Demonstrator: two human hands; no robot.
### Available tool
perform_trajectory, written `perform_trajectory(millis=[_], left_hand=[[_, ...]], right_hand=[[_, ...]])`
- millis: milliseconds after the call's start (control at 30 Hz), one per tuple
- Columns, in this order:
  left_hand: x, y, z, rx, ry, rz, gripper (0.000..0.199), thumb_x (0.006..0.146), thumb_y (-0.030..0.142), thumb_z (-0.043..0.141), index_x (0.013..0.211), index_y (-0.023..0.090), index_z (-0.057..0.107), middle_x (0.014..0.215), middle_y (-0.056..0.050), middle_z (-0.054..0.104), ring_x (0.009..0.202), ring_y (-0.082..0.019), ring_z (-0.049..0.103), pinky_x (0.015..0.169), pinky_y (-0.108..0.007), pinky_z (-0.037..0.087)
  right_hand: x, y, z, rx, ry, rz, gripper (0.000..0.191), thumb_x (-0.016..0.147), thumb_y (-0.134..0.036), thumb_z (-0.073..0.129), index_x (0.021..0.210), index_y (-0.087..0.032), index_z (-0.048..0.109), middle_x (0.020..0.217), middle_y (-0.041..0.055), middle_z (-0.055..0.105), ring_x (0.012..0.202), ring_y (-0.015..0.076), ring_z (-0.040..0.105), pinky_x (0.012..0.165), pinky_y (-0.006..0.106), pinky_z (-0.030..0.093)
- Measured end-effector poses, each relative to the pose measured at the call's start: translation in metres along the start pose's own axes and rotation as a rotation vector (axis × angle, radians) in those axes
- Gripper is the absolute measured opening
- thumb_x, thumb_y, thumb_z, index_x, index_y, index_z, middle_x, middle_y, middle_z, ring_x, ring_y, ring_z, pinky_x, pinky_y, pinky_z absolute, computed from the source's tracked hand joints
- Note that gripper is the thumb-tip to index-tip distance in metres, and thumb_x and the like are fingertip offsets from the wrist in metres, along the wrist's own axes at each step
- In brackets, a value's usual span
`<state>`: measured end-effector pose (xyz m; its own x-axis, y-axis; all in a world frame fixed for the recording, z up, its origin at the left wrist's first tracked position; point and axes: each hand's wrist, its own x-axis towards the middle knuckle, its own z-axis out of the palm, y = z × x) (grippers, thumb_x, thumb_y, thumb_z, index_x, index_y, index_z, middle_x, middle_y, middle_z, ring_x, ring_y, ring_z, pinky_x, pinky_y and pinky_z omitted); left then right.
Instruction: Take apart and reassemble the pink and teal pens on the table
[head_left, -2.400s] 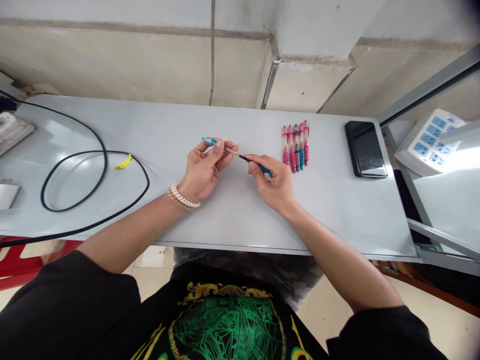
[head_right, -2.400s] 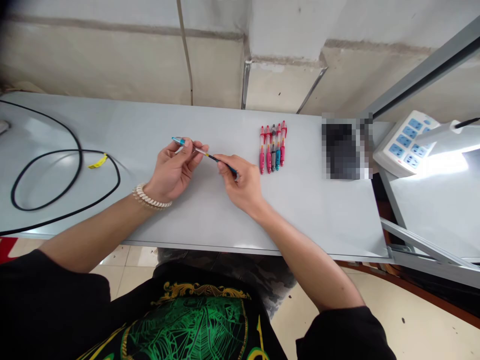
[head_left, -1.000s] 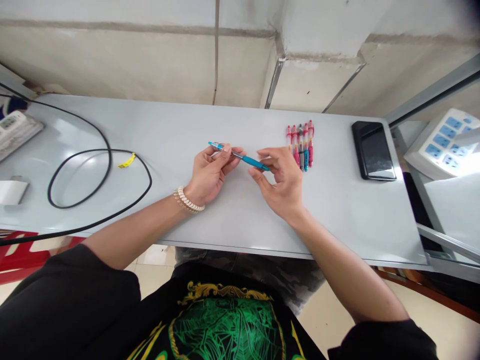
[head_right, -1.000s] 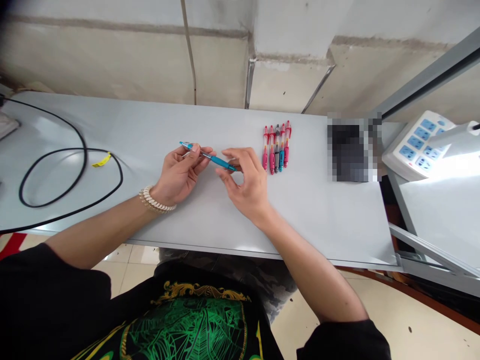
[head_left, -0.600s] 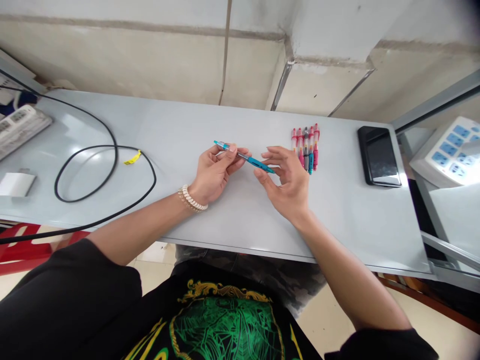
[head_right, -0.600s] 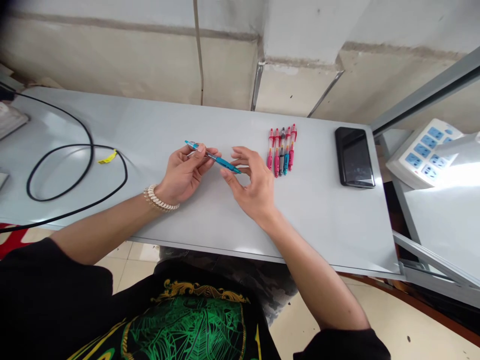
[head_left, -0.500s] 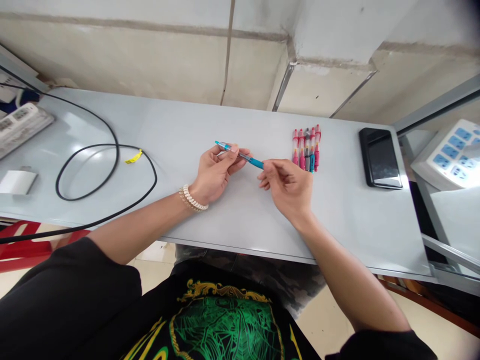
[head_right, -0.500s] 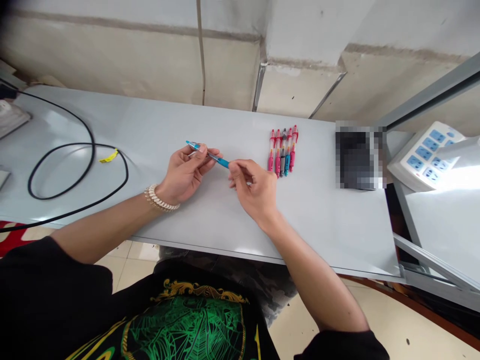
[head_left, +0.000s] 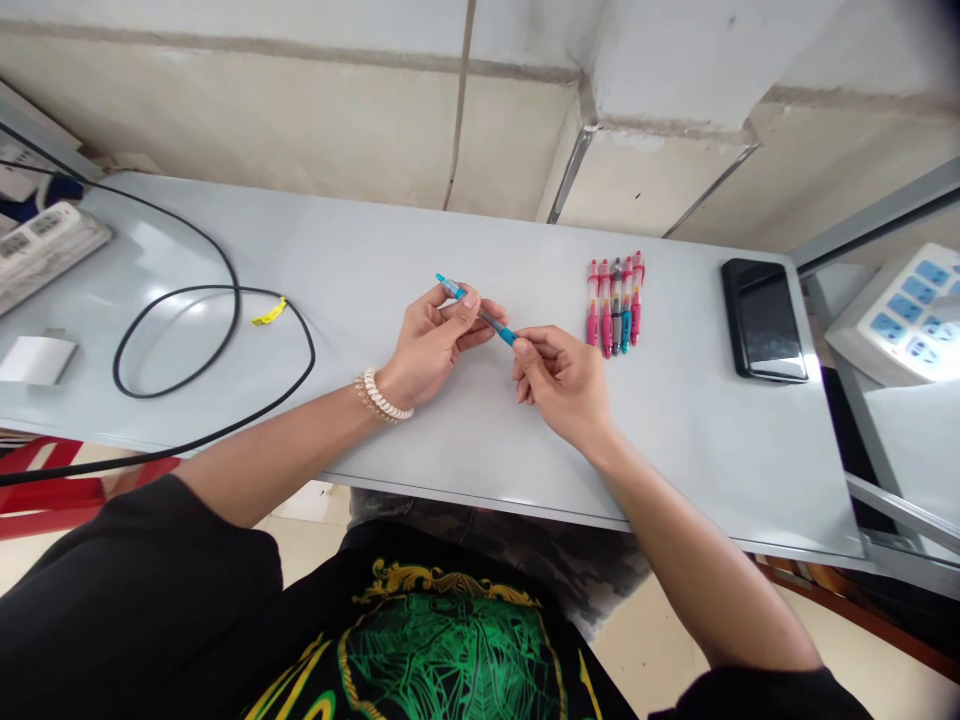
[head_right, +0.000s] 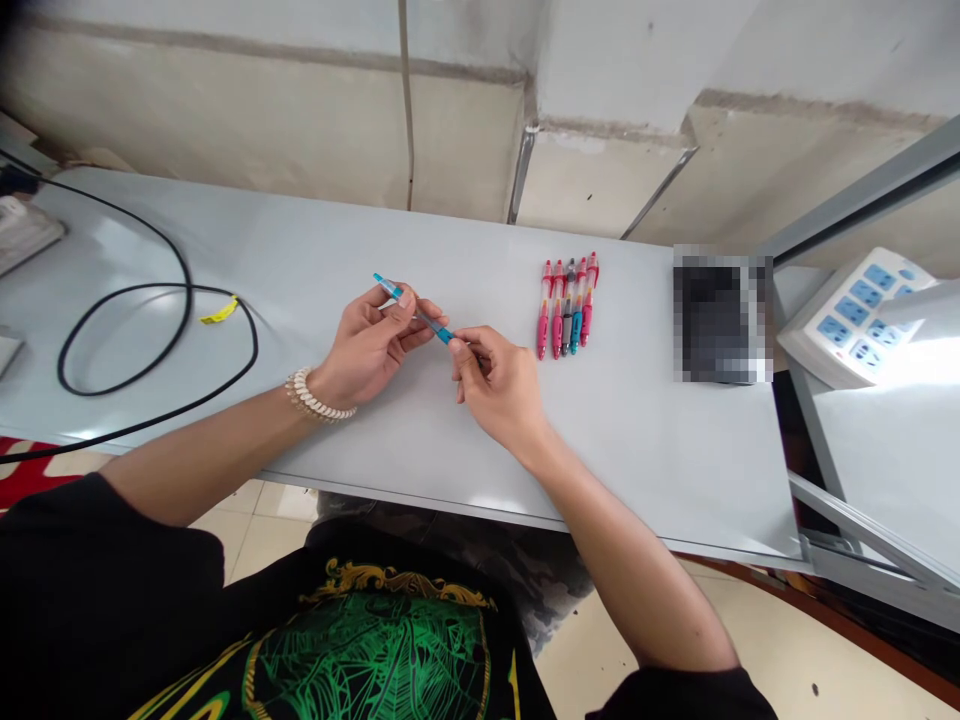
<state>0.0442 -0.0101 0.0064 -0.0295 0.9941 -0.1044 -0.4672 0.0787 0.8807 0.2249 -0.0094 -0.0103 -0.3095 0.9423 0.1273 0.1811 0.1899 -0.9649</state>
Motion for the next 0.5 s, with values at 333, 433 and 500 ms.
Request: perform_trajectory(millis=[333,433,500], left_hand=[[0.003,0.038,0.001,-0.279,0.166,-0.239,0.066,0.106,0.061,0.043,0.056,0.021,0.029,0.046,0.005,0.024,0.036,-0.006,0.027,0.036,-0.022,0.029],[0.003,0.041,-0.003,-0.334,0.184,-0.232,0.066,0.108,0.059,0.034,0.055,0.021,0.026,0.044,0.004,0.020,0.036,-0.007,0.024,0.034,-0.023,0.025],[0.003,0.040,-0.005,-0.364,0.186,-0.232,0.066,0.109,0.058,0.028,0.054,0.021,0.026,0.044,0.004,0.020,0.036,-0.008,0.024,0.034,-0.023,0.026]], right_hand=[[-0.002,0.002,0.002,-0.279,-0.023,-0.183,0.035,0.103,-0.054,0.059,0.103,-0.021,0.069,0.074,0.0006,0.073,0.061,0.0122,0.062,0.061,0.027,0.049],[-0.002,0.000,-0.001,-0.248,0.009,-0.163,0.035,0.104,-0.054,0.058,0.099,-0.021,0.069,0.074,0.0004,0.070,0.062,0.0122,0.064,0.060,0.027,0.048],[-0.001,-0.001,-0.001,-0.227,0.004,-0.159,0.034,0.104,-0.053,0.058,0.097,-0.021,0.068,0.075,0.0004,0.070,0.064,0.0121,0.064,0.059,0.027,0.048]])
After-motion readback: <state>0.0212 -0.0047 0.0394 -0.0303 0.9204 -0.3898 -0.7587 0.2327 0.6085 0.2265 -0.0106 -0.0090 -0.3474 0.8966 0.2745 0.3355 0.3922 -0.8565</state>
